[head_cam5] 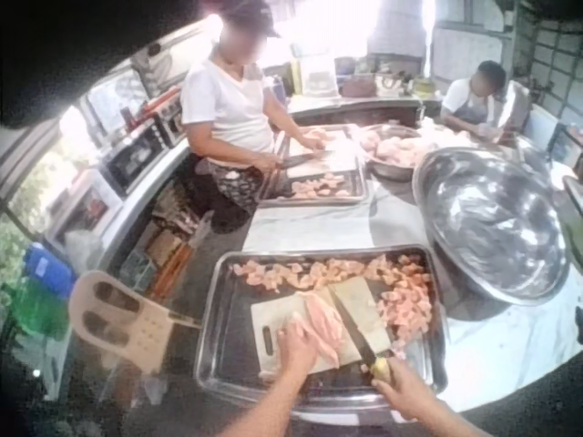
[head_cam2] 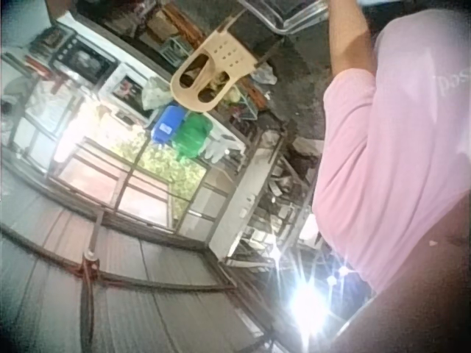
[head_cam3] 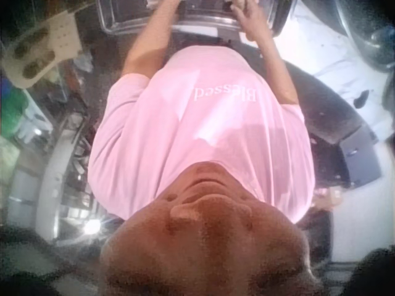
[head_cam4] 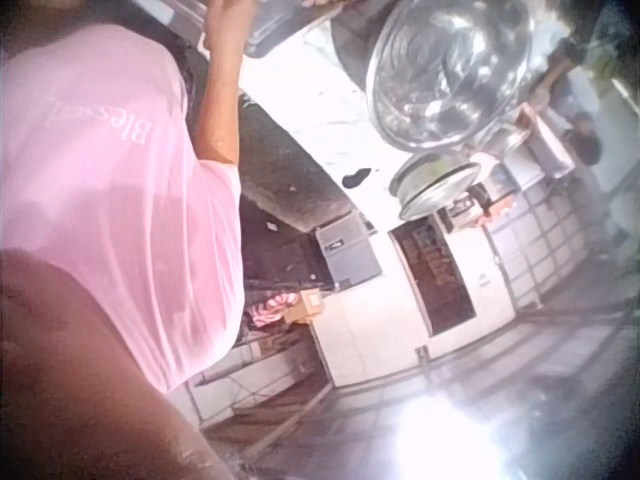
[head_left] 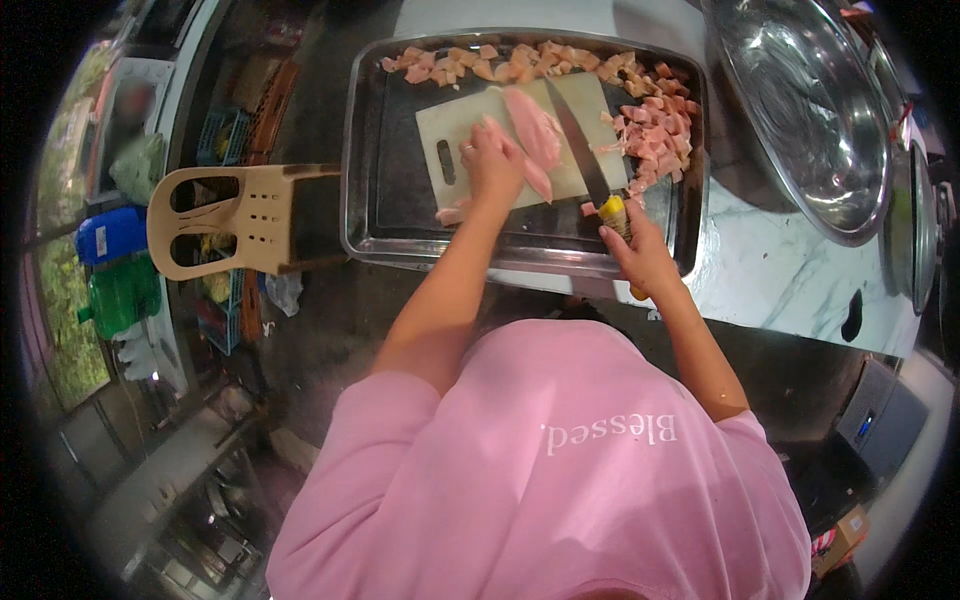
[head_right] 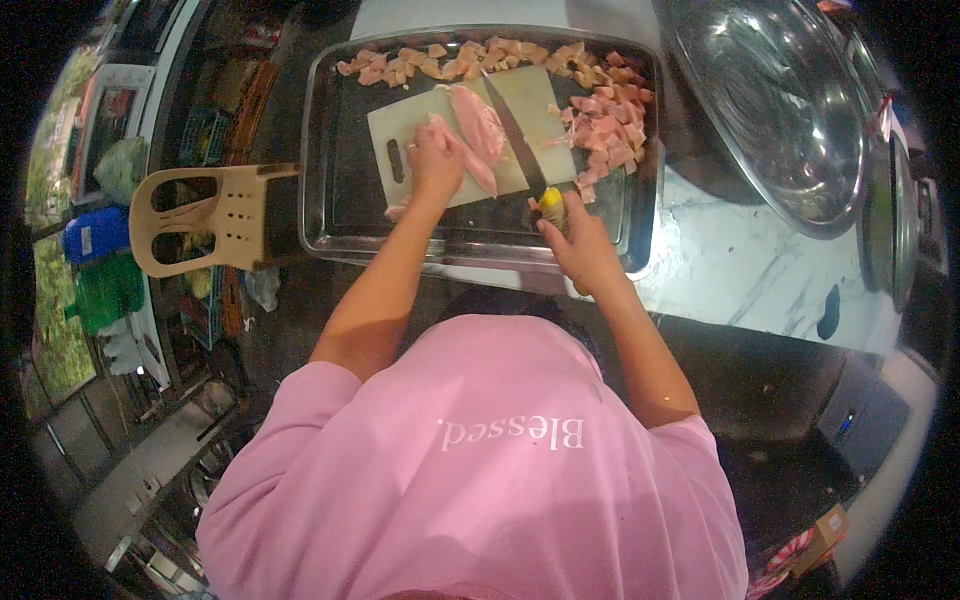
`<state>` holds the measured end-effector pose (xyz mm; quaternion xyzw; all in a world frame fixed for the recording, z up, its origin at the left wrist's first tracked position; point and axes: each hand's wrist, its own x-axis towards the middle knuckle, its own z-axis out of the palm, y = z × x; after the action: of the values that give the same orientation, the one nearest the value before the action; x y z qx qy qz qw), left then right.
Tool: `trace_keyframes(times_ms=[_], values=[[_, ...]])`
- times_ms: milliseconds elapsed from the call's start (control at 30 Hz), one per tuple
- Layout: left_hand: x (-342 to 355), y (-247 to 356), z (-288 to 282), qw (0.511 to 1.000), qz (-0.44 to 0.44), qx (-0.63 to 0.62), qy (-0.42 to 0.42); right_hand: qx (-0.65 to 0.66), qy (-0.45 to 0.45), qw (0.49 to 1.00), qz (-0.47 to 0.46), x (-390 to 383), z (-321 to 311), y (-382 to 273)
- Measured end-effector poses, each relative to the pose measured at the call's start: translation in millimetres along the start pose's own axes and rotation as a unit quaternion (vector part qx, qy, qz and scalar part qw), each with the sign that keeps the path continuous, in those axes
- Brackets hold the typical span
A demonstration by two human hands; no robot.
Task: The person cuts raw meat into small pieces using a knife on a white cutting board. The person holds the meat with one hand and slices it with the other, placing the cut pieces onto a metal tray.
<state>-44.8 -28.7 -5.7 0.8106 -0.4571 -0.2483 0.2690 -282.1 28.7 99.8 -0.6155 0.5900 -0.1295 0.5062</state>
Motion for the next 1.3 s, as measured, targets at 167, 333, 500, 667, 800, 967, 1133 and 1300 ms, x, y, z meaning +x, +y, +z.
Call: trace_keyframes(times_ms=[167, 333, 500, 667, 800, 967, 1133, 1300], values=[[-23.9, 50.1, 2.7, 0.996, -0.005, 0.087, 0.028, -0.018, 0.01, 1.0, -0.019, -9.3, 2.2, 13.3], [6.8, 11.0, -22.0, 0.982, 0.072, 0.156, -0.078, -0.044, 0.014, 0.997, -0.055, -15.2, -1.7, 24.3], [19.4, 11.5, -65.7, 0.959, 0.052, 0.277, -0.021, -0.092, 0.023, 0.994, -0.055, -22.3, -0.5, 29.4], [58.0, 2.4, -20.2, 0.996, 0.077, -0.009, -0.053, -0.13, 0.004, 0.99, -0.049, -7.9, 31.5, 18.4], [59.5, 7.5, 13.5, 0.987, 0.039, -0.132, -0.085, -0.154, 0.025, 0.988, -0.018, -0.4, 31.6, 19.4], [48.1, 25.0, 12.0, 0.954, -0.048, -0.278, -0.106, -0.155, 0.037, 0.987, -0.027, -2.8, 9.7, 5.3], [47.4, 21.8, 15.9, 0.949, -0.042, -0.306, -0.059, -0.222, 0.023, 0.974, -0.04, 21.9, 24.2, -18.7], [51.8, 15.6, 19.1, 0.964, -0.036, -0.261, -0.044, -0.221, -0.009, 0.974, -0.046, 35.6, 27.1, -26.2]])
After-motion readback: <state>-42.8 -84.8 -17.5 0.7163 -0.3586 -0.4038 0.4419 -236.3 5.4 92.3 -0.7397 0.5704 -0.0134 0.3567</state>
